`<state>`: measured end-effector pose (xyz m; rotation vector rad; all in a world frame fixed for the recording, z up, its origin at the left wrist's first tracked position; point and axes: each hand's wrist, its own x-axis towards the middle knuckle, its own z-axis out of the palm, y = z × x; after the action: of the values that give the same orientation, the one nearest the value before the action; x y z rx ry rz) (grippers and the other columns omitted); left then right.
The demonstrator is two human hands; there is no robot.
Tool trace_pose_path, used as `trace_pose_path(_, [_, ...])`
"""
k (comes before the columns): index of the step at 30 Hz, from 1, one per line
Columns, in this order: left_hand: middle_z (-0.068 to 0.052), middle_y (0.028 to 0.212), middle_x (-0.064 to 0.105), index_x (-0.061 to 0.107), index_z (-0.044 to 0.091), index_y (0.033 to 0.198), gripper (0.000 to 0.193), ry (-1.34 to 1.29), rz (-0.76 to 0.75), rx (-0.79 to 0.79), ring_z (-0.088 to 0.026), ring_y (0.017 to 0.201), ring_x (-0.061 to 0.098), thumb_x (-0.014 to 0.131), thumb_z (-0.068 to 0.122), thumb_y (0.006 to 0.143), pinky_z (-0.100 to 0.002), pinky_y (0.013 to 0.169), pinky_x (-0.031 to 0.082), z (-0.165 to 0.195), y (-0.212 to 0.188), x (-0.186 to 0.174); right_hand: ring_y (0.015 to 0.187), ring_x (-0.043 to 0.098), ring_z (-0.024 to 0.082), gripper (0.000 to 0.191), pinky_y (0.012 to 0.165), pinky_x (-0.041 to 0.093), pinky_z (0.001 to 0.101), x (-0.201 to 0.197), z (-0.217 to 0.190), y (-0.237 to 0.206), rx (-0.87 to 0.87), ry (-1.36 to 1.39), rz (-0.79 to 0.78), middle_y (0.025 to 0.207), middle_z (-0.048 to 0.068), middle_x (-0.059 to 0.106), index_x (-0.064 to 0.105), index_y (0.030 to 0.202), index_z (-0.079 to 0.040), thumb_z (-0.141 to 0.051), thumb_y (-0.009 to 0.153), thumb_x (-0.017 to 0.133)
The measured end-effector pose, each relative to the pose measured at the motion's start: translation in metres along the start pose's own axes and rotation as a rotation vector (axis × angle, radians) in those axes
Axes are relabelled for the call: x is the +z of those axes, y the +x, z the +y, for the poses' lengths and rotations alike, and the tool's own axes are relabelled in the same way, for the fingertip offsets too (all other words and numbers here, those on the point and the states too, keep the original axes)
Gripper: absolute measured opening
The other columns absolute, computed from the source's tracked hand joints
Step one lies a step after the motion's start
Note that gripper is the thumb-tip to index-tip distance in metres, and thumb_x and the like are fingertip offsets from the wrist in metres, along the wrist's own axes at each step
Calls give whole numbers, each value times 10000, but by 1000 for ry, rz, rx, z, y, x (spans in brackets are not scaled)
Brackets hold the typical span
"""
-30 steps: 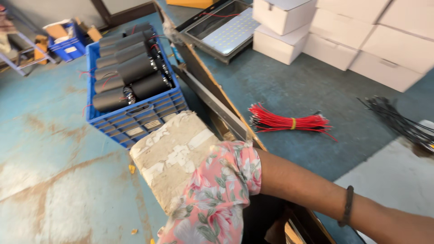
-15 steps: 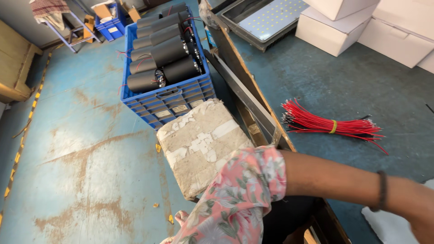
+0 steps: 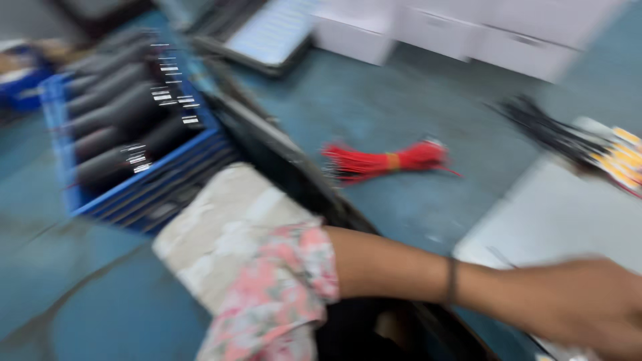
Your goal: The person solders red and black insulated wires onto the contact pads of small square LED modules on a work board. They first strip and tin the wire ends with pliers and a soldering iron, dip wires in flux, solder each connection, then gather the finished wired LED modules into a bundle.
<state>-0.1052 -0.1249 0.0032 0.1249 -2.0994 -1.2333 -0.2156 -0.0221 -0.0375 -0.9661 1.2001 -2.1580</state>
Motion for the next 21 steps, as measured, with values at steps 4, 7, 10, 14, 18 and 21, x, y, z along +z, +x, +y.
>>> trace_pose_path(4, [-96, 1044, 767, 714, 138, 1170, 344, -82, -30, -78, -264, 966, 773, 506, 392, 1068, -376, 879, 619, 40, -12, -8, 959, 637, 176, 230, 874, 537, 287, 1, -28, -17, 11, 124, 89, 1106, 174, 671, 628, 1162, 70, -157, 1174, 599])
trace_pose_path(7, [-176, 1020, 730, 686, 34, 1150, 266, 2, -32, -69, -355, 949, 734, 597, 248, 1020, -416, 802, 581, 54, -26, -26, 980, 652, 169, 254, 880, 544, 297, 18, -30, -32, 40, 79, 150, 1117, 177, 703, 649, 1160, 59, -190, 1148, 599])
trace_pose_path(10, [-188, 963, 726, 689, 6, 1116, 204, 78, -73, -60, -376, 862, 714, 603, 149, 998, -421, 714, 556, 62, -26, -37, 1011, 707, 204, 198, 914, 581, 333, 38, -29, -36, 7, 85, 230, 1152, 183, 728, 657, 1175, 55, -115, 1076, 636])
trace_pose_path(14, [-176, 858, 724, 693, -15, 1038, 171, 19, -107, -237, -313, 689, 701, 612, 126, 985, -389, 614, 532, 74, -13, -41, 1021, 755, 245, 320, 939, 612, 365, 48, -32, -31, -33, 69, 255, 1111, 210, 747, 640, 1303, 47, -39, 998, 688])
trace_pose_path(18, [-174, 755, 726, 714, -14, 1019, 201, 14, -173, -408, -293, 566, 658, 596, 145, 986, -388, 551, 498, 81, -8, -41, 878, 727, 199, 535, 810, 585, 317, 50, -34, -29, -79, 78, 228, 1058, 224, 769, 570, 1466, -18, -29, 957, 734])
trace_pose_path(21, [-151, 792, 756, 705, -14, 1044, 220, -67, -174, -357, -236, 648, 735, 572, 159, 1015, -344, 590, 554, 79, -12, -41, 993, 760, 219, 472, 902, 619, 335, 51, -35, -33, -125, -79, 223, 1102, 208, 763, 577, 1438, 25, -76, 998, 714])
